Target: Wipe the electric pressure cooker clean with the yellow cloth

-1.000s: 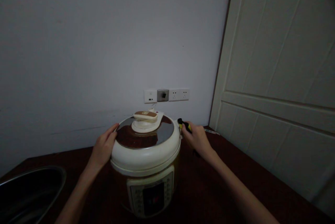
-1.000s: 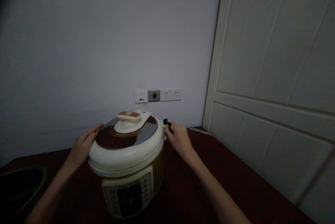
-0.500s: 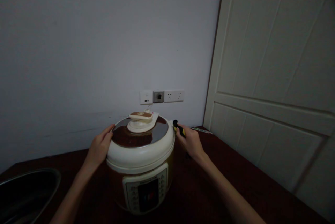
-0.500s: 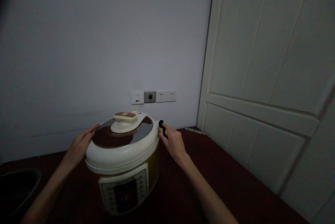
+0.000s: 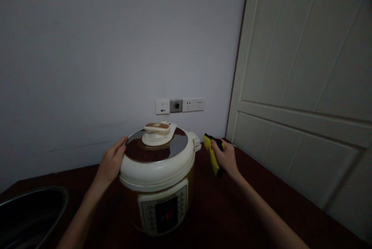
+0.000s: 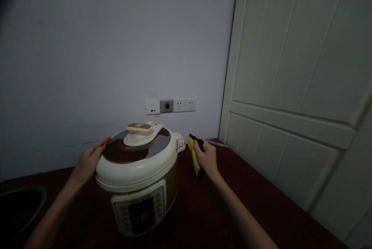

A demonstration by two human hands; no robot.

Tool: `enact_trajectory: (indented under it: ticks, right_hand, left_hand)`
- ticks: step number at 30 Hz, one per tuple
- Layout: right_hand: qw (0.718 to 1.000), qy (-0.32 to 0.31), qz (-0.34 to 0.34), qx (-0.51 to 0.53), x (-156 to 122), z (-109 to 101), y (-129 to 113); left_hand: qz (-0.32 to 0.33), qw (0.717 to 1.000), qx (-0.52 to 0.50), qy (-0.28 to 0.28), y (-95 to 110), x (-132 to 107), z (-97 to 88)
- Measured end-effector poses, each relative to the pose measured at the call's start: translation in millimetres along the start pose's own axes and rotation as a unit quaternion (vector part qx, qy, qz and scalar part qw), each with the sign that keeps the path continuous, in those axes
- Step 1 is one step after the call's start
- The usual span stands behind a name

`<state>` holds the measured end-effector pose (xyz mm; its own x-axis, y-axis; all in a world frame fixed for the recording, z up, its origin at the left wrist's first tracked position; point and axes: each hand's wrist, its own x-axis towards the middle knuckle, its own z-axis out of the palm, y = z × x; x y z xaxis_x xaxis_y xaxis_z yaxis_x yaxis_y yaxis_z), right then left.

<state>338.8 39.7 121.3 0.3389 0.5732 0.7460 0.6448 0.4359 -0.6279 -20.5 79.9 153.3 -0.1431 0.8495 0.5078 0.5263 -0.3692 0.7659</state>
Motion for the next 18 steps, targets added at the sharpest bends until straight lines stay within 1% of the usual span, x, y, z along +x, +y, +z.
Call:
enact_trajectory:
  ticks: [1,4,6,8,10,13,16,17,18]
  right_hand:
    - [1.000,0.008,0.027,0.004,8,5,4]
    - [0.996,-0.017,0.076,0.044,17,28,13]
    - [0.994,-0.012,0.094,0.056,12,40,12]
    - [0.995,0.007,0.089,0.048,-1,42,7]
    - [0.998,0.011,0.055,0.031,-15,37,1]
    - [1.000,0.007,-0.027,0.010,-34,29,-7]
    - [0.993,0.016,-0.117,0.011,-46,29,-13]
    - [0.991,0.021,-0.133,0.015,-48,31,-15]
    - [0.990,0.025,-0.134,0.019,-50,33,-17]
  left_hand:
    - [0.002,1.000,0.002,-0.002,1,0,-0.1]
    - [0.008,1.000,0.007,-0.003,2,-1,-0.4]
    - [0.007,1.000,0.011,-0.003,2,-1,-0.3]
    - [0.005,1.000,0.011,-0.003,2,-1,0.0]
    - [0.007,1.000,0.010,-0.001,1,-1,0.4]
    - [0.011,1.000,0.009,0.001,-1,0,1.1]
    - [0.010,1.000,0.003,0.001,-3,1,1.8]
    - [0.009,1.000,0.000,0.002,-4,2,1.9]
    - [0.009,1.000,-0.002,0.002,-4,2,2.0]
